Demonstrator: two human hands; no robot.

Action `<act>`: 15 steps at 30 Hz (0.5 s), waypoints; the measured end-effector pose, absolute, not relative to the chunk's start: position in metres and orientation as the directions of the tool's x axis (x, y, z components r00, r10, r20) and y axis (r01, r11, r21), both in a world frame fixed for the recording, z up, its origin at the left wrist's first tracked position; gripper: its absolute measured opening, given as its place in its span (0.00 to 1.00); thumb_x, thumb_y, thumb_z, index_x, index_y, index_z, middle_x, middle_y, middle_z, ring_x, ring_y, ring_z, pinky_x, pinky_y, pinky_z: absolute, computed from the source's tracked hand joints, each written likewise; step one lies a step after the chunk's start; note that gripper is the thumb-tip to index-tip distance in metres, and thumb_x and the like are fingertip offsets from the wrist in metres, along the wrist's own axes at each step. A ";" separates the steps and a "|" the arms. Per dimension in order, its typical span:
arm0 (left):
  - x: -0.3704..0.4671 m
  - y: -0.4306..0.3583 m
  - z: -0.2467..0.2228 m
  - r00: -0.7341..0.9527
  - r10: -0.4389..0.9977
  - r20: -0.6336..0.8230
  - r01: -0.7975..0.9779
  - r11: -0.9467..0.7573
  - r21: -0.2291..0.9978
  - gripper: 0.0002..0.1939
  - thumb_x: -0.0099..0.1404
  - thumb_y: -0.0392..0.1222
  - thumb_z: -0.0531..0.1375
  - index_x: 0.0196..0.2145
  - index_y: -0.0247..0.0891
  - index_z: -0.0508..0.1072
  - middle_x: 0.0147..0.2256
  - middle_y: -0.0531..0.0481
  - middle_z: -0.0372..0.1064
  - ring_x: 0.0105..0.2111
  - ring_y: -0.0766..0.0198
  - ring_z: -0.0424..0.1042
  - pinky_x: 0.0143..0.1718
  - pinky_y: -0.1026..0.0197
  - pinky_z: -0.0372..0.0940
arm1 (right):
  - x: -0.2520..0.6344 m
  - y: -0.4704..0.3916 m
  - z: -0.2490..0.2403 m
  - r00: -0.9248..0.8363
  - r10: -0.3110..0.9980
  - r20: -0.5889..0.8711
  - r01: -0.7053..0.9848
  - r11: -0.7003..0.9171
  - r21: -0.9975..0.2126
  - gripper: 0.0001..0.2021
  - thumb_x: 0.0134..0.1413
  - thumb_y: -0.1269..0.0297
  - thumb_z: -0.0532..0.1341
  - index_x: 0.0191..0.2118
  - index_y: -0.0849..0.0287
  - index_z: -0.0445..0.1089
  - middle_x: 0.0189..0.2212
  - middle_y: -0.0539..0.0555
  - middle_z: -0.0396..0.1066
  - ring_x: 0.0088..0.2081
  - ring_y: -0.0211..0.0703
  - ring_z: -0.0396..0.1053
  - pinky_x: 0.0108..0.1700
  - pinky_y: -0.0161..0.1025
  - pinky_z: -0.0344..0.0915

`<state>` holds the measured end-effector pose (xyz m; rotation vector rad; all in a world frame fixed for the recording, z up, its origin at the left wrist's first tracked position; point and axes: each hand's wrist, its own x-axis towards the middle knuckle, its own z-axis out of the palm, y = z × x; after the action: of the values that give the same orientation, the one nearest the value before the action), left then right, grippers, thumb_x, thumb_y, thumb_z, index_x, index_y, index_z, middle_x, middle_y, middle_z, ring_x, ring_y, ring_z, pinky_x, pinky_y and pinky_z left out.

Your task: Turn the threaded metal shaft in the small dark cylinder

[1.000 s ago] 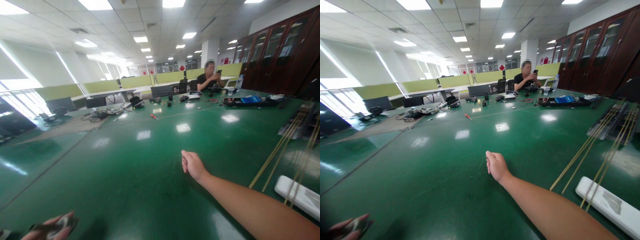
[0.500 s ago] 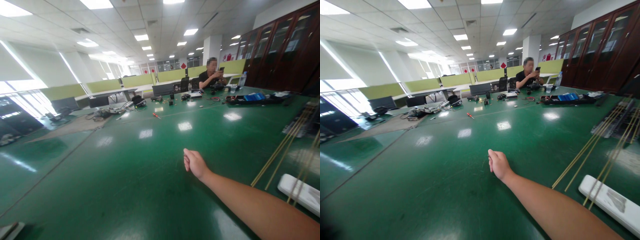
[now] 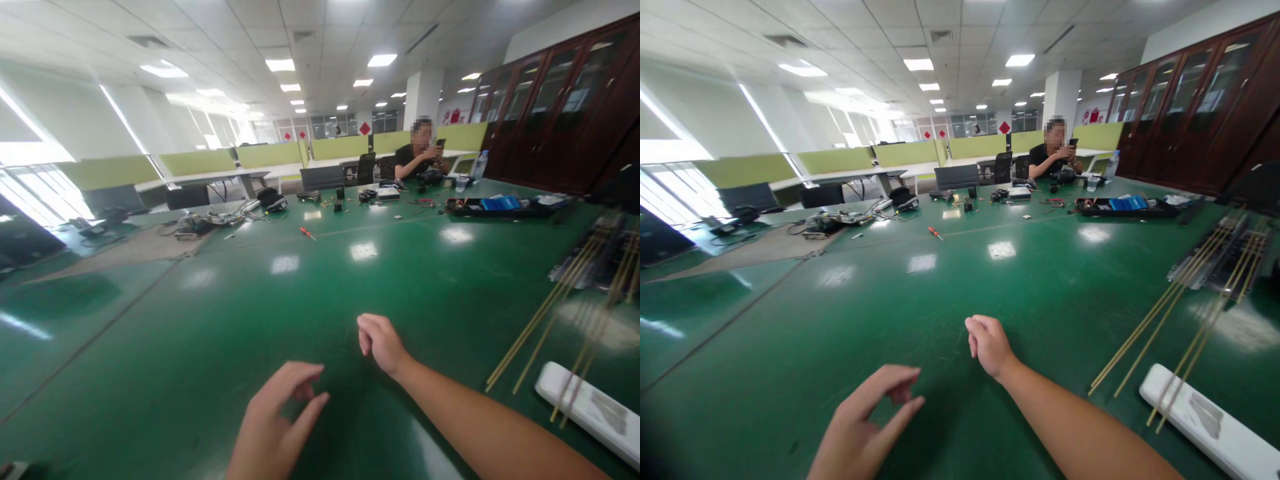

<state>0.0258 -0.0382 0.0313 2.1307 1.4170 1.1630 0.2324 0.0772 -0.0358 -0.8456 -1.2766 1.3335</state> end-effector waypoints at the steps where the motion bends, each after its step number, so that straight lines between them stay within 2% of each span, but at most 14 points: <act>1: 0.040 -0.017 0.030 0.189 0.897 0.400 0.531 -0.436 0.727 0.16 0.62 0.41 0.66 0.48 0.48 0.76 0.33 0.52 0.72 0.31 0.65 0.71 0.36 0.64 0.69 | 0.233 0.077 -0.036 -0.204 0.964 0.171 -0.217 0.126 -0.968 0.24 0.62 0.52 0.56 0.17 0.56 0.60 0.12 0.47 0.59 0.17 0.36 0.58 0.26 0.36 0.56; 3: 0.064 0.021 0.024 0.204 0.914 0.351 0.409 -0.406 0.817 0.21 0.59 0.38 0.68 0.50 0.48 0.76 0.35 0.52 0.72 0.29 0.66 0.69 0.32 0.65 0.66 | 0.233 0.076 -0.035 -0.221 0.960 0.172 -0.238 0.118 -0.964 0.22 0.60 0.53 0.56 0.18 0.56 0.60 0.12 0.46 0.58 0.17 0.36 0.57 0.25 0.36 0.56; 7: 0.088 0.057 0.008 0.210 0.916 0.341 0.303 -0.392 0.869 0.12 0.60 0.42 0.67 0.43 0.45 0.80 0.31 0.50 0.71 0.31 0.65 0.69 0.34 0.64 0.67 | 0.233 0.075 -0.035 -0.249 0.956 0.152 -0.296 0.074 -0.952 0.21 0.60 0.49 0.56 0.20 0.57 0.61 0.14 0.46 0.58 0.17 0.36 0.57 0.22 0.35 0.54; 13: 0.107 0.062 0.000 0.106 0.958 0.265 0.158 -0.279 0.947 0.16 0.59 0.50 0.66 0.40 0.36 0.80 0.39 0.44 0.72 0.27 0.62 0.73 0.25 0.61 0.72 | 0.232 0.079 -0.037 -0.261 0.957 0.125 -0.360 0.024 -0.932 0.24 0.59 0.43 0.55 0.22 0.57 0.61 0.14 0.46 0.56 0.17 0.36 0.56 0.20 0.35 0.54; 15: 0.110 0.062 0.004 0.064 0.967 0.245 0.145 -0.252 0.957 0.16 0.60 0.51 0.66 0.37 0.35 0.81 0.39 0.42 0.74 0.29 0.60 0.76 0.28 0.60 0.74 | 0.233 0.081 -0.037 -0.268 0.955 0.127 -0.379 0.016 -0.925 0.25 0.60 0.41 0.53 0.22 0.56 0.60 0.13 0.45 0.55 0.16 0.36 0.56 0.20 0.35 0.54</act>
<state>0.1102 0.0620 0.0040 1.5312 1.1568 1.2826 0.2326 0.0811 -0.0372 -0.7158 -1.1514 1.5168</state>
